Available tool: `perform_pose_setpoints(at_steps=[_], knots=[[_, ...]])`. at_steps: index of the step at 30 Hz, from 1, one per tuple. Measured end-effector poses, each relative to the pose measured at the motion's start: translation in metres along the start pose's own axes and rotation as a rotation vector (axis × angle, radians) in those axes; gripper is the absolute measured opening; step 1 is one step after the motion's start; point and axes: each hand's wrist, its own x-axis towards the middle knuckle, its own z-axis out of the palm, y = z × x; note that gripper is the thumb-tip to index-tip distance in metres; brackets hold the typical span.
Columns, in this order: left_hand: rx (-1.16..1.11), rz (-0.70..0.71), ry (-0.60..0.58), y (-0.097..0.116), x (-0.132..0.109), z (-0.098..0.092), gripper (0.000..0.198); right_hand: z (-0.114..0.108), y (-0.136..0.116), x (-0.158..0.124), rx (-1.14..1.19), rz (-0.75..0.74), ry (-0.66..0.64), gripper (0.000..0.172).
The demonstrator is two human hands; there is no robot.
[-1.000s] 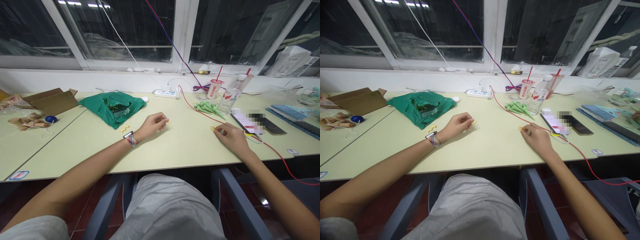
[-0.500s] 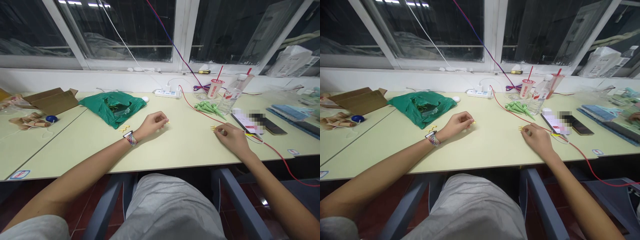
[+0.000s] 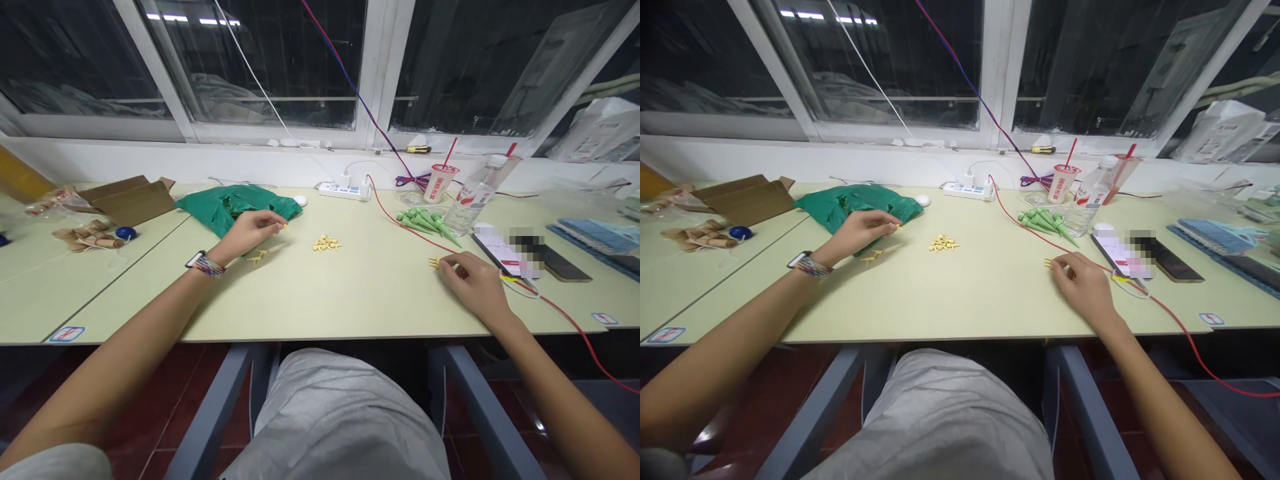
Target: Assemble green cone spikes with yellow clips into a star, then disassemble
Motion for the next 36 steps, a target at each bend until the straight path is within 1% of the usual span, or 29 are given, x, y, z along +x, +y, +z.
perform_pose_setpoints(at_steps=[2, 5, 9, 11, 13, 16, 18, 21, 26, 29, 33, 36], knots=[[0.07, -0.001, -0.04, -0.015, -0.009, -0.01, 0.035, 0.0, -0.001, 0.0, 0.002, -0.003, -0.009, 0.019], [0.154, -0.016, -0.093, -0.032, -0.02, -0.018, 0.034, -0.001, -0.003, 0.001, 0.007, -0.005, -0.01, 0.021], [0.253, -0.021, -0.162, -0.042, -0.025, -0.025, 0.026, -0.001, -0.003, 0.001, 0.007, -0.009, -0.015, 0.023], [0.286, -0.014, -0.178, -0.041, -0.027, -0.027, 0.023, -0.001, -0.003, 0.001, 0.01, -0.008, -0.019, 0.022], [0.283, 0.0, -0.173, -0.037, -0.03, -0.027, 0.024, -0.001, -0.002, 0.0, 0.017, -0.005, -0.02, 0.022], [0.28, 0.047, -0.154, -0.028, -0.038, -0.02, 0.033, 0.0, -0.002, 0.0, 0.023, -0.005, -0.016, 0.022], [0.332, 0.097, -0.175, -0.025, -0.046, -0.014, 0.04, 0.0, -0.002, 0.001, 0.023, -0.015, -0.012, 0.023], [0.397, 0.128, -0.202, -0.026, -0.056, -0.01, 0.039, 0.0, -0.005, 0.001, 0.021, -0.038, -0.006, 0.025], [0.414, 0.106, -0.161, -0.033, -0.069, -0.015, 0.036, -0.001, -0.013, 0.003, -0.01, -0.079, -0.013, 0.027], [0.426, 0.088, -0.169, -0.033, -0.076, -0.019, 0.038, 0.0, -0.015, 0.004, -0.017, -0.088, -0.025, 0.027], [0.446, 0.105, -0.155, -0.024, -0.078, -0.019, 0.037, 0.001, -0.015, 0.004, -0.009, -0.091, -0.028, 0.028], [0.463, 0.165, -0.144, -0.01, -0.069, -0.008, 0.036, 0.001, -0.013, 0.003, -0.003, -0.097, -0.018, 0.027]])
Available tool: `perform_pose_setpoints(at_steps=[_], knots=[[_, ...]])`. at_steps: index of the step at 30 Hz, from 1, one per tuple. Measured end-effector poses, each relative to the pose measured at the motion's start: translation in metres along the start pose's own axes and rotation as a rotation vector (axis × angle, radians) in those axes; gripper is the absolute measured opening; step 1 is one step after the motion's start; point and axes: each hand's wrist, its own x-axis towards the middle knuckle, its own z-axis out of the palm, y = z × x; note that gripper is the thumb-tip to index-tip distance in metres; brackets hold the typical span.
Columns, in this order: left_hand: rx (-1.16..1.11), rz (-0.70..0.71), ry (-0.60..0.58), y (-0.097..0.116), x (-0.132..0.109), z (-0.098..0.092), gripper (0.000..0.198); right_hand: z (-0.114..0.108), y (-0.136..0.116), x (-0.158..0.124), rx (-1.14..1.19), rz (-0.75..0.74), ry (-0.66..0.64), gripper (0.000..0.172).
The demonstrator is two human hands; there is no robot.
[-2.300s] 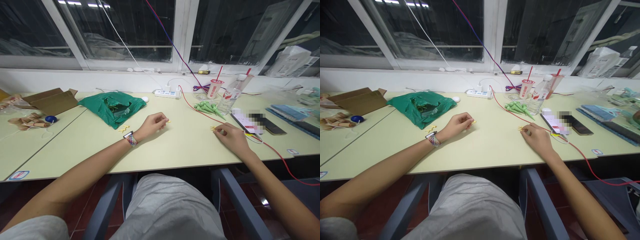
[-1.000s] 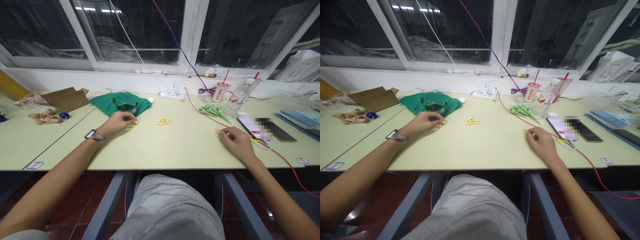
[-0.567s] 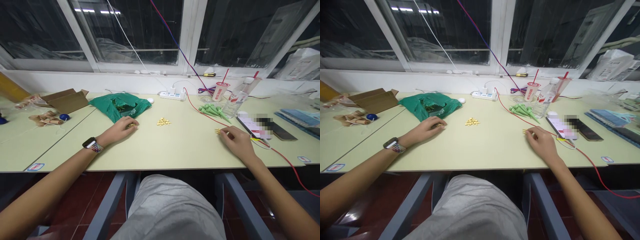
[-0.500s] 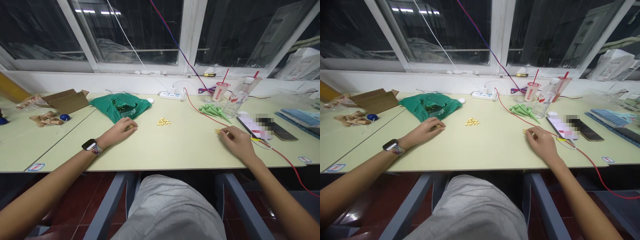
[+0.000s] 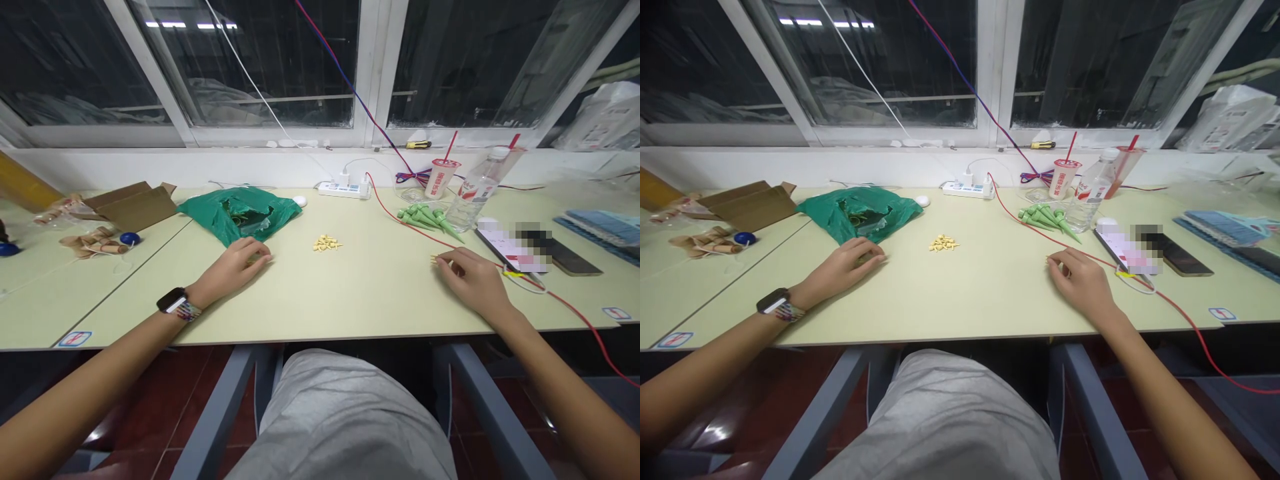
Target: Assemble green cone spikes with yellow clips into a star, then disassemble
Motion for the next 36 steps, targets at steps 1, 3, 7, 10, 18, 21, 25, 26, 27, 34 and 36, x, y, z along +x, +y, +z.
perform_pose_setpoints(at_steps=[1, 3, 7, 10, 18, 21, 25, 26, 27, 34, 36], knots=[[0.006, 0.025, -0.004, 0.007, 0.007, 0.002, 0.036, 0.0, 0.0, 0.0, 0.002, -0.002, -0.001, 0.027], [0.004, 0.077, -0.011, 0.022, 0.022, 0.01, 0.035, 0.0, 0.001, 0.0, 0.005, -0.003, -0.003, 0.026], [0.002, 0.116, -0.019, 0.05, 0.055, 0.03, 0.028, 0.0, 0.001, 0.0, 0.017, 0.011, -0.005, 0.028], [0.079, 0.13, -0.016, 0.061, 0.072, 0.042, 0.022, 0.0, 0.0, 0.0, 0.027, 0.018, -0.007, 0.028], [0.065, 0.133, -0.029, 0.062, 0.074, 0.039, 0.011, 0.0, 0.0, 0.0, 0.04, 0.015, 0.01, 0.026], [-0.022, 0.13, 0.023, 0.063, 0.072, 0.029, 0.013, 0.0, -0.001, 0.002, 0.079, 0.026, 0.008, 0.027], [-0.159, 0.174, 0.105, 0.076, 0.081, 0.023, 0.013, 0.007, -0.016, 0.014, 0.269, 0.124, -0.058, 0.029], [-0.183, 0.2, 0.12, 0.082, 0.085, 0.024, 0.013, 0.01, -0.022, 0.021, 0.364, 0.174, -0.112, 0.03], [-0.204, 0.235, 0.131, 0.089, 0.089, 0.026, 0.013, 0.013, -0.031, 0.028, 0.472, 0.226, -0.179, 0.031], [-0.313, 0.406, 0.152, 0.133, 0.113, 0.058, 0.025, 0.049, -0.089, 0.084, 0.937, 0.268, -0.572, 0.043], [-0.342, 0.435, 0.164, 0.134, 0.113, 0.063, 0.023, 0.06, -0.097, 0.09, 0.961, 0.248, -0.572, 0.046]])
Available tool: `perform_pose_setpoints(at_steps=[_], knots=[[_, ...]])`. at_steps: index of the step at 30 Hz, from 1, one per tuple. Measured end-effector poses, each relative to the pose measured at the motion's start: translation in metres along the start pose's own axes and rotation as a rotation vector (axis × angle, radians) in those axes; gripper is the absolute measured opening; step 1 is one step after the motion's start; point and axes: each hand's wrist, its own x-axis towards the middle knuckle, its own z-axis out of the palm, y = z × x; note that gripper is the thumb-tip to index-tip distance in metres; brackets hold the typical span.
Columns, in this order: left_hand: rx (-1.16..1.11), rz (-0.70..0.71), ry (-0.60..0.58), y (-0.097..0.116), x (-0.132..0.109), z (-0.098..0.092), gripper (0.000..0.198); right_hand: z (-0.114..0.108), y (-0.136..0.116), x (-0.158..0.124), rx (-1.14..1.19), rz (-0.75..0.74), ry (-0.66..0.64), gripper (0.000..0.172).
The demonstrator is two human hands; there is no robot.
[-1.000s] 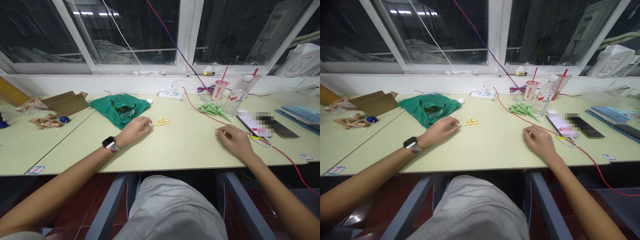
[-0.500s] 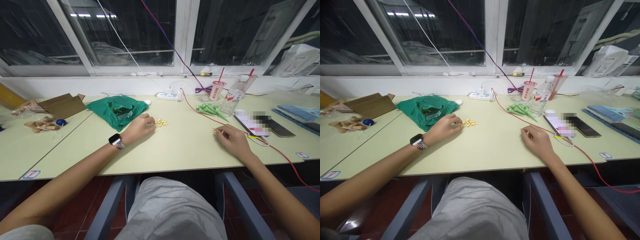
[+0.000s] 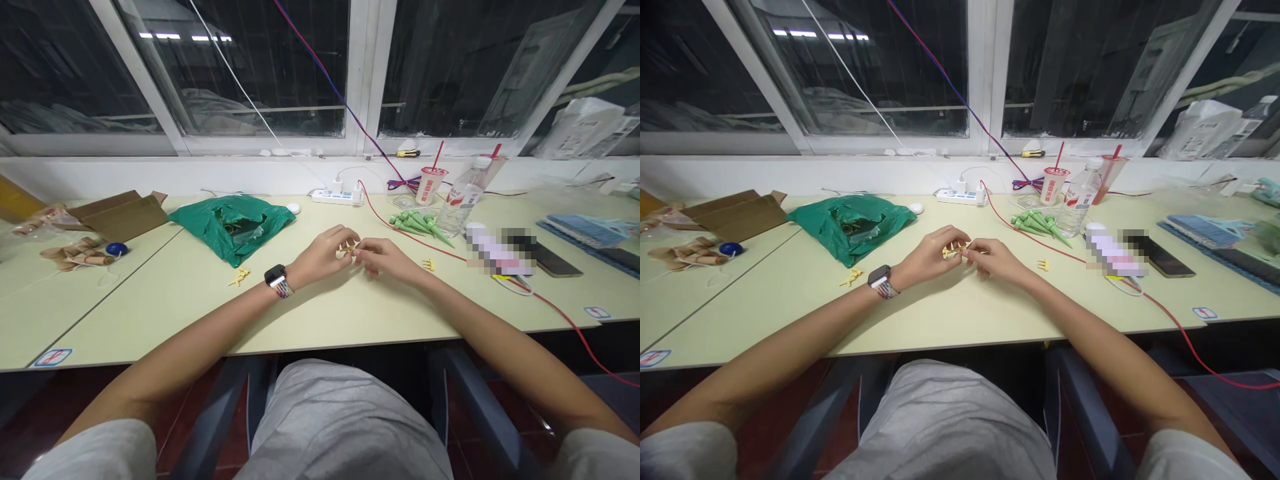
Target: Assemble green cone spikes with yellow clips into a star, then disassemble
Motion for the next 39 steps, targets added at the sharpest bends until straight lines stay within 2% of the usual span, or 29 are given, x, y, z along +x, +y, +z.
perform_pose_setpoints(at_steps=[7, 12, 16, 21, 25, 29, 34, 37, 39], knots=[[-0.102, 0.027, 0.056, -0.002, -0.015, 0.004, 0.012, 0.01, 0.018, 0.004, 0.068, -0.013, -0.005, 0.05], [-0.1, 0.068, 0.111, 0.0, -0.018, 0.004, 0.011, 0.006, 0.016, 0.002, 0.132, -0.039, -0.008, 0.047], [-0.073, 0.075, 0.074, -0.004, -0.02, 0.0, 0.014, 0.004, 0.012, 0.001, 0.153, -0.014, -0.032, 0.048], [-0.001, 0.214, 0.028, -0.013, -0.023, 0.0, 0.019, 0.0, 0.011, -0.002, 0.151, 0.064, -0.162, 0.049], [0.051, 0.281, -0.013, -0.017, -0.023, 0.0, 0.021, -0.004, 0.01, -0.003, 0.082, 0.074, -0.233, 0.047], [0.152, 0.353, -0.072, -0.02, -0.024, 0.0, 0.025, -0.006, 0.012, -0.005, -0.078, 0.03, -0.232, 0.038], [0.188, 0.244, -0.14, -0.015, -0.026, 0.004, 0.032, -0.006, 0.017, -0.006, -0.401, -0.163, -0.156, 0.03], [0.058, 0.06, -0.127, -0.008, -0.026, 0.006, 0.026, -0.003, 0.02, -0.005, -0.565, -0.313, -0.047, 0.024], [-0.051, -0.08, -0.102, -0.004, -0.025, 0.008, 0.022, -0.001, 0.023, -0.005, -0.622, -0.357, 0.041, 0.018]])
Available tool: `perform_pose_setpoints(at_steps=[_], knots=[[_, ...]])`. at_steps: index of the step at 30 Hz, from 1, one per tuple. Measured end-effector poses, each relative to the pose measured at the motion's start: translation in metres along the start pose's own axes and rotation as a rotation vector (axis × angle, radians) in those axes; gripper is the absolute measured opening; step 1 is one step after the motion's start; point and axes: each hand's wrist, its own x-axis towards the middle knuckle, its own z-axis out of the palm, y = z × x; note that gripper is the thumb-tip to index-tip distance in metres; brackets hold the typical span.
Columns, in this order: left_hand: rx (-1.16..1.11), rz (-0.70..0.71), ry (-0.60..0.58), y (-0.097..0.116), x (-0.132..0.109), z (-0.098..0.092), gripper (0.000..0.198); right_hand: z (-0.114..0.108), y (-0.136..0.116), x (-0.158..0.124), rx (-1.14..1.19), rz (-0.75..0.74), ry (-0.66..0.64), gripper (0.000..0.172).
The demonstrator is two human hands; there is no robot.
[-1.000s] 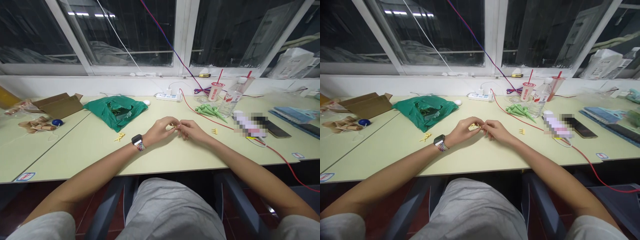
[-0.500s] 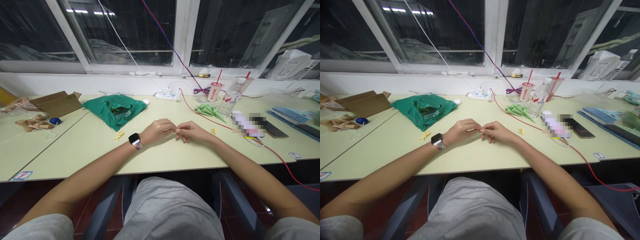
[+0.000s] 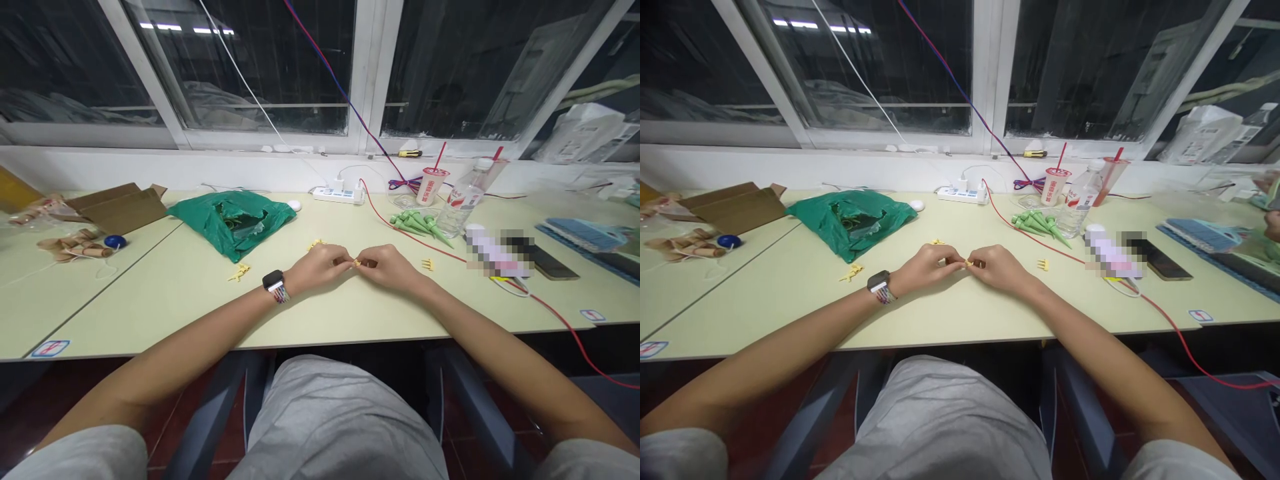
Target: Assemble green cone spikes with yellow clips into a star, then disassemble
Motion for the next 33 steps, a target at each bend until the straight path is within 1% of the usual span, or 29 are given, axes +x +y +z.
perform_pose_setpoints(at_steps=[2, 5, 8, 10, 14, 16, 18, 20, 22, 27, 30, 33], knots=[[-0.08, -0.081, 0.023, 0.0023, 0.0004, 0.0012, 0.02, 0.0028, -0.0003, 0.0001, -0.021, 0.025, 0.043, 0.012], [-0.107, -0.091, 0.045, 0.0028, 0.0007, 0.002, 0.02, 0.0037, -0.0017, 0.0001, -0.005, 0.051, 0.021, 0.008], [-0.098, -0.086, 0.061, 0.0015, 0.0006, 0.0021, 0.024, 0.0017, -0.0021, -0.0001, -0.001, 0.039, -0.026, 0.015], [-0.095, -0.088, 0.072, 0.0003, 0.0006, 0.0023, 0.025, 0.0003, -0.0013, 0.0, 0.003, 0.027, -0.03, 0.018], [-0.148, -0.135, 0.089, -0.0029, 0.0011, 0.0035, 0.026, 0.0008, 0.0015, 0.0012, 0.076, 0.035, 0.043, 0.013], [-0.17, -0.191, 0.07, -0.0041, 0.0019, 0.0038, 0.029, 0.002, 0.0023, 0.0019, 0.113, 0.05, 0.08, 0.01], [-0.134, -0.22, 0.041, -0.0042, 0.0029, 0.0033, 0.036, 0.0028, 0.0023, 0.0023, 0.126, 0.051, 0.094, 0.008], [-0.062, -0.207, 0.018, -0.0033, 0.0034, 0.0022, 0.046, 0.003, 0.0019, 0.0022, 0.123, 0.044, 0.096, 0.007], [-0.009, -0.185, 0.009, -0.0016, 0.0031, 0.001, 0.05, 0.0026, 0.0015, 0.0019, 0.12, 0.041, 0.102, 0.007], [-0.067, -0.149, 0.007, 0.0011, -0.0002, 0.0003, 0.034, 0.0018, 0.002, 0.0012, 0.126, 0.042, 0.103, 0.015], [-0.042, -0.103, 0.002, 0.0009, -0.0003, 0.0009, 0.035, 0.0016, 0.0025, 0.0014, 0.113, 0.041, 0.108, 0.02], [0.014, -0.071, -0.024, 0.0005, 0.0011, 0.0006, 0.043, 0.001, 0.0028, 0.0017, 0.117, 0.042, 0.117, 0.021]])
